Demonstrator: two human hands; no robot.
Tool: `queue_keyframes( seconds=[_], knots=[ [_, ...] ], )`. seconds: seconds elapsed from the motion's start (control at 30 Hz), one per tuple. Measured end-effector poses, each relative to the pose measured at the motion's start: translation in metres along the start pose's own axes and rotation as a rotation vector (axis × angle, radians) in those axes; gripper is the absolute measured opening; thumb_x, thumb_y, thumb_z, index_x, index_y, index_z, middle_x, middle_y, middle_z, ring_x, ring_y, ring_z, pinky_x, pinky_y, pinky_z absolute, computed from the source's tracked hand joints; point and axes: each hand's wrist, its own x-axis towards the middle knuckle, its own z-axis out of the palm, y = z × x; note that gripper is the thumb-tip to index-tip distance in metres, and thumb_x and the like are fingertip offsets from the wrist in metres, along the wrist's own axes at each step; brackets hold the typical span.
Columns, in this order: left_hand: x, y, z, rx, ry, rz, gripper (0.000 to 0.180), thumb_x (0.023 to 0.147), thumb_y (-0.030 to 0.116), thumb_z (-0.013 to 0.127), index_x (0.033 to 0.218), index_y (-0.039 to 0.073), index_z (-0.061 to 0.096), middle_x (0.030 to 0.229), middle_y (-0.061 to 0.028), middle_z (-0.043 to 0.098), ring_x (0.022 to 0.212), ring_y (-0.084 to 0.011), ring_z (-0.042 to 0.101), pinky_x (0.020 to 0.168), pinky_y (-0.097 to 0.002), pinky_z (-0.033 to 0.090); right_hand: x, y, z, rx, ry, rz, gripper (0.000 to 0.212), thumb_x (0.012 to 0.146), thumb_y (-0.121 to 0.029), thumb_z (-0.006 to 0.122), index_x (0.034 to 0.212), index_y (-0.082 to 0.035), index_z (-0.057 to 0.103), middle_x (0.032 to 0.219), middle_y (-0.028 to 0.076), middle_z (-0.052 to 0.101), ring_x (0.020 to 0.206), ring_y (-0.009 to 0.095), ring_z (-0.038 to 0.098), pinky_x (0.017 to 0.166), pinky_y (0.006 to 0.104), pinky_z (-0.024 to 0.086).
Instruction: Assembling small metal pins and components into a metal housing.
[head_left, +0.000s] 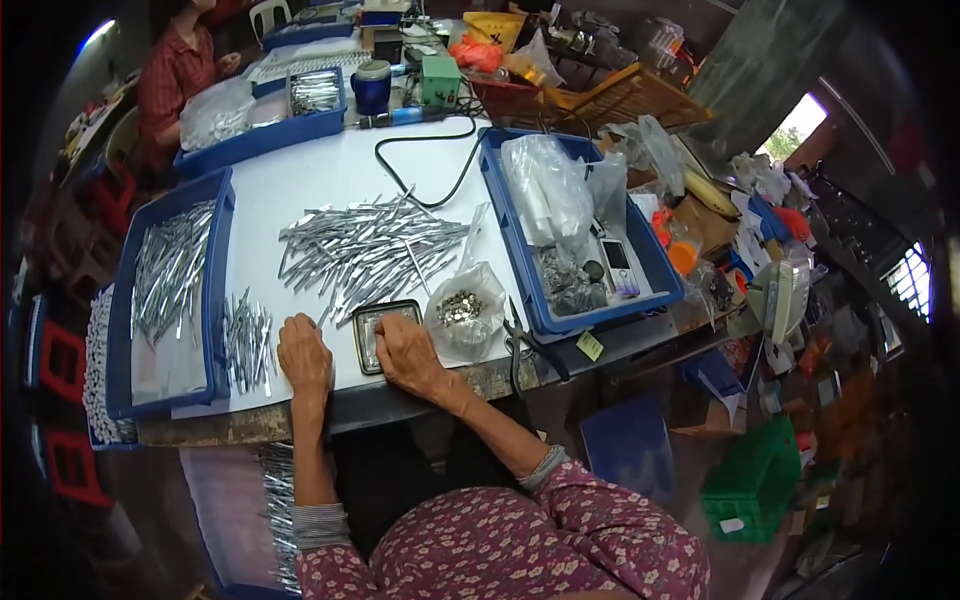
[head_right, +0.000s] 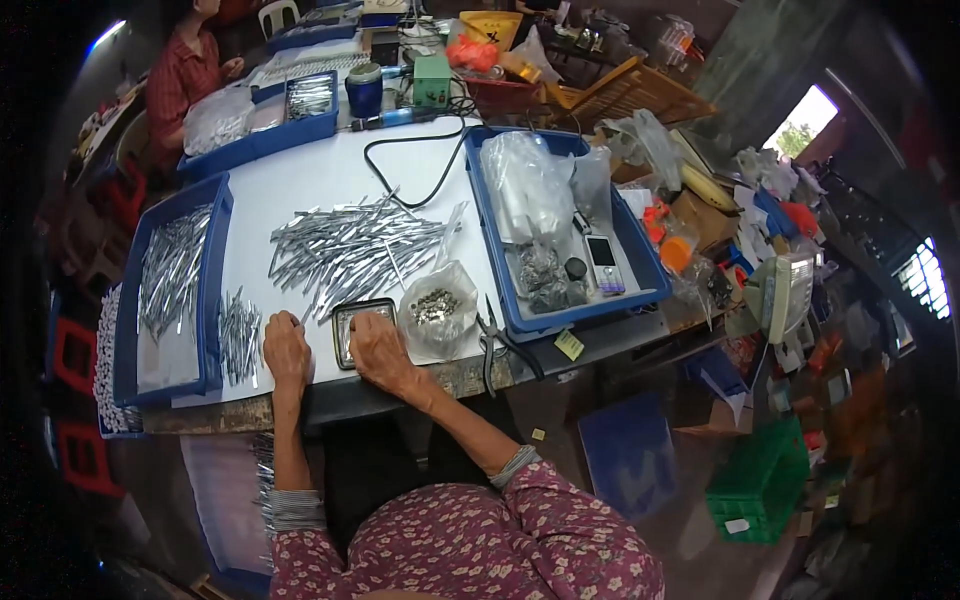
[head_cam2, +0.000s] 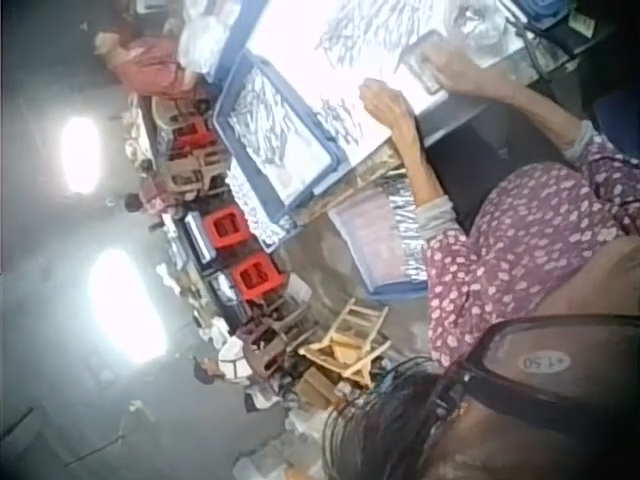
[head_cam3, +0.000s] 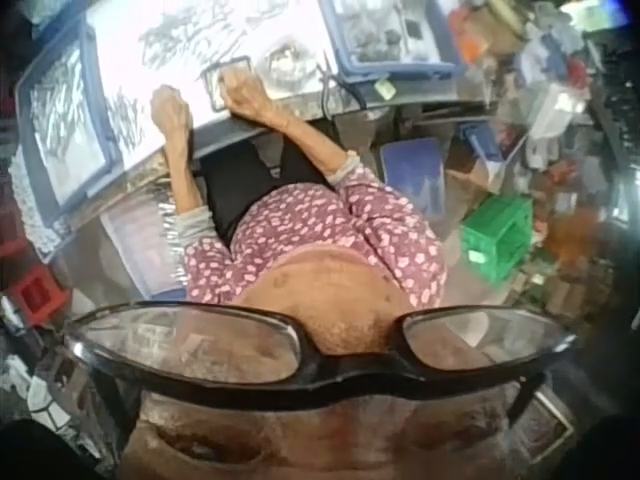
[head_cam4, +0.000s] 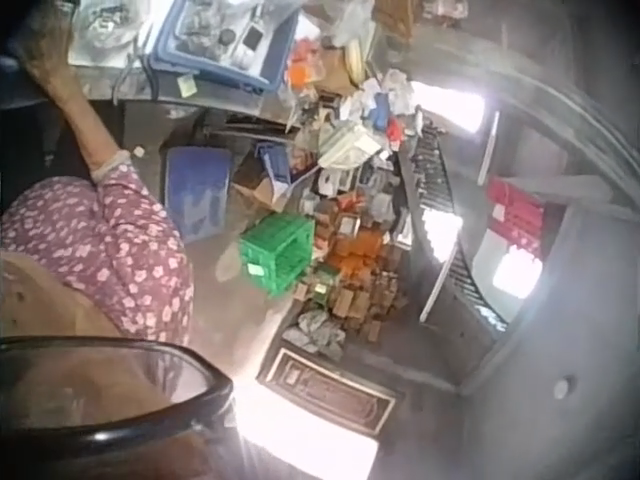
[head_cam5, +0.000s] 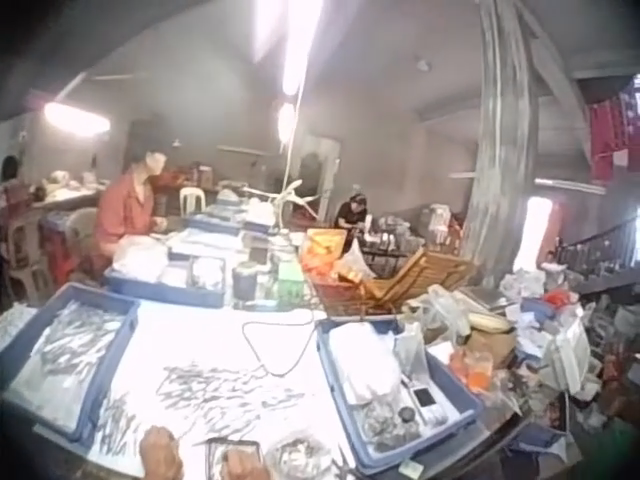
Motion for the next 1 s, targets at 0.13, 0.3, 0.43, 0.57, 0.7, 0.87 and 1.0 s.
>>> queue_keyframes(
  seconds=[0.13,0.3,0.43,0.57,0.7,0.87,1.0],
  knots=[
    [-0.003,-0.003,0.007,0.109,0.051,-0.002,0.006,0.079,0.005,0.051,0.082,0.002,0.047,0.079,-0.013,0.05,0.078,-0.0313,0.05,0.066,-0.0396,0.039,0.005,-0.005,-0.003,0.044,0.058,-0.021,0.01,0.074,0.001,0.051,0.08,0.001,0.043,0.071,0.017,0.048,0.064,0.034,0.051,0.058,0.0409,0.04],
    [-0.005,-0.006,0.007,0.117,0.129,0.018,0.004,0.082,0.004,0.045,0.085,0.001,0.045,0.079,-0.0139,0.05,0.077,-0.0328,0.05,0.067,-0.0387,0.038,0.003,-0.007,-0.004,0.099,0.039,0.034,0.011,0.07,0.001,0.049,0.08,0.002,0.043,0.072,0.017,0.047,0.071,0.035,0.049,0.064,0.0419,0.04],
    [-0.004,0.025,-0.011,-0.465,0.12,-0.131,0.003,0.086,0.003,0.041,0.086,0.0,0.043,0.074,-0.0102,0.048,0.068,-0.0217,0.048,0.063,-0.0319,0.039,0.003,-0.004,-0.006,0.107,0.062,0.032,0.012,0.069,0.002,0.049,0.08,0.001,0.043,0.072,0.017,0.047,0.071,0.034,0.05,0.064,0.0413,0.04],
    [-0.005,0.048,-0.015,-0.871,0.068,-0.098,0.004,0.087,0.002,0.045,0.09,0.0,0.045,0.071,-0.0079,0.05,0.065,-0.0152,0.05,0.062,-0.0265,0.041,0.002,-0.006,-0.005,0.131,0.092,0.006,0.014,0.068,0.001,0.05,0.08,0.002,0.044,0.073,0.017,0.047,0.071,0.035,0.05,0.064,0.0411,0.041],
    [-0.007,0.06,-0.008,-0.89,0.018,-0.011,0.013,0.084,0.002,0.049,0.097,-0.002,0.049,0.083,-0.0103,0.056,0.077,-0.0167,0.055,0.071,-0.027,0.044,0.003,-0.007,-0.006,0.167,0.13,-0.022,0.011,0.072,0.003,0.051,0.082,0.003,0.045,0.072,0.017,0.049,0.068,0.035,0.052,0.06,0.0413,0.041],
    [-0.008,0.064,-0.008,-0.859,-0.087,-0.01,0.013,0.083,0.002,0.05,0.095,-0.003,0.052,0.083,-0.011,0.058,0.076,-0.0174,0.056,0.07,-0.0274,0.044,0.004,-0.007,-0.01,0.203,0.134,-0.02,0.011,0.073,0.003,0.05,0.083,0.003,0.045,0.073,0.018,0.05,0.067,0.035,0.052,0.059,0.0413,0.041],
    [-0.008,0.061,-0.003,-0.894,-0.09,0.002,0.013,0.083,0.002,0.049,0.095,-0.003,0.052,0.082,-0.0107,0.058,0.075,-0.0169,0.056,0.068,-0.0267,0.044,0.005,-0.007,-0.011,0.227,0.138,-0.01,0.011,0.074,0.003,0.05,0.084,0.004,0.045,0.073,0.017,0.05,0.067,0.035,0.052,0.059,0.0407,0.041]
  ],
)
